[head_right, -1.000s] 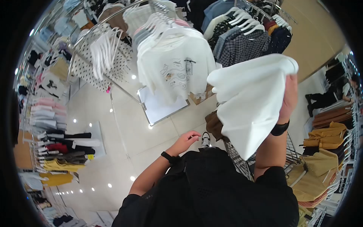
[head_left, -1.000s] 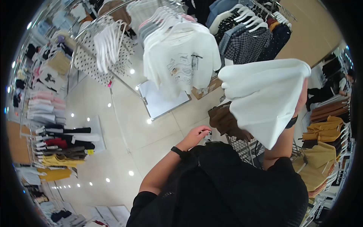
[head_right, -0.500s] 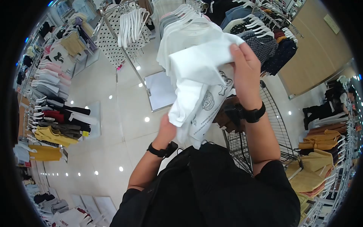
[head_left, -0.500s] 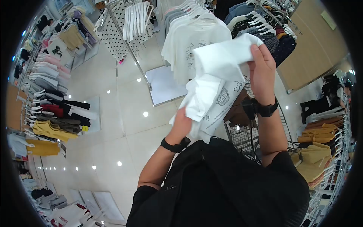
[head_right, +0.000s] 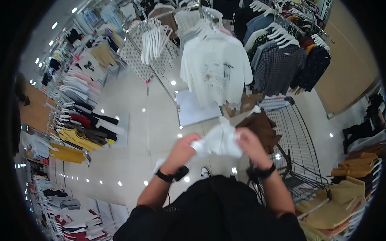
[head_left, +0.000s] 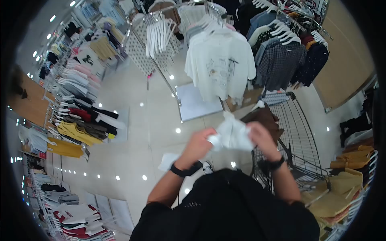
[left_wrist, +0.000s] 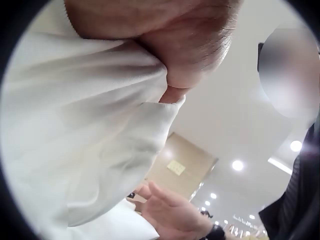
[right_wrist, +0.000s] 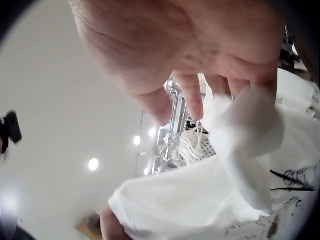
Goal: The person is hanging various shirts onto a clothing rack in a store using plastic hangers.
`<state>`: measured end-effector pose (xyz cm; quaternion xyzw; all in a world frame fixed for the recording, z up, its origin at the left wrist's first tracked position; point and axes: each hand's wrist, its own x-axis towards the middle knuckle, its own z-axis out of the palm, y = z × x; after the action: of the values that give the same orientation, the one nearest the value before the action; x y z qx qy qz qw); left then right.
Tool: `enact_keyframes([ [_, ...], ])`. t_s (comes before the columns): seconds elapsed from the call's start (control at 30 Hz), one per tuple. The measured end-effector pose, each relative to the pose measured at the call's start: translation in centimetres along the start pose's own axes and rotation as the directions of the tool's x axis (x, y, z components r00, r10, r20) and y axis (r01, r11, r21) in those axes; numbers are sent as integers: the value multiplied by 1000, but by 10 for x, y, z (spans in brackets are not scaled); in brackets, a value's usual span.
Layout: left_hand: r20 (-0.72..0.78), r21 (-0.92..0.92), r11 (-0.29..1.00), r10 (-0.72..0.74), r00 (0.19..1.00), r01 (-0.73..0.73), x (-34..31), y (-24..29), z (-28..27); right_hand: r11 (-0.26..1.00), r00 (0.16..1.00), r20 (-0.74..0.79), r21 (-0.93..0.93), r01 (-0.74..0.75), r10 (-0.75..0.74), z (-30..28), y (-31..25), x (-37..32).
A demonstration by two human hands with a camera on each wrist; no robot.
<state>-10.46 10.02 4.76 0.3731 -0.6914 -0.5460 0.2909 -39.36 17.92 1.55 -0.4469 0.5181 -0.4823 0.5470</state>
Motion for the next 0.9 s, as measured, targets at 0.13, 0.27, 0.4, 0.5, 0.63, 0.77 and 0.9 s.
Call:
enact_keyframes([
  [0.13,195,190,982,-47,980,9,9,-8,79,990,982,149,-90,-107,119,15,24,-49],
  [0.27,294,231,969,21,956,-93,-6,-12,127,988,969,212,-116,-103,126,5,43,-58],
  [0.4,233,360,926,-206,950,113,-17,-14,118,993,952,305,-115,23,13,2,46,-64],
  [0.5,239,99,974,-220,946,202,-24,-31,113,889,945,322,-448,99,58,12,44,-56],
  [0.63,97,-98,982,-150,984,159,-30,-65,102,870,975,199,-457,185,-103,29,49,-30],
  [0.77,-14,132,967,-220,975,220,-48,-95,66,939,994,0,-328,101,-106,52,29,10],
  [0.9,-74,-12,945,-326,942,326,-74,-161,30,871,963,176,-416,260,-203,91,-43,48],
])
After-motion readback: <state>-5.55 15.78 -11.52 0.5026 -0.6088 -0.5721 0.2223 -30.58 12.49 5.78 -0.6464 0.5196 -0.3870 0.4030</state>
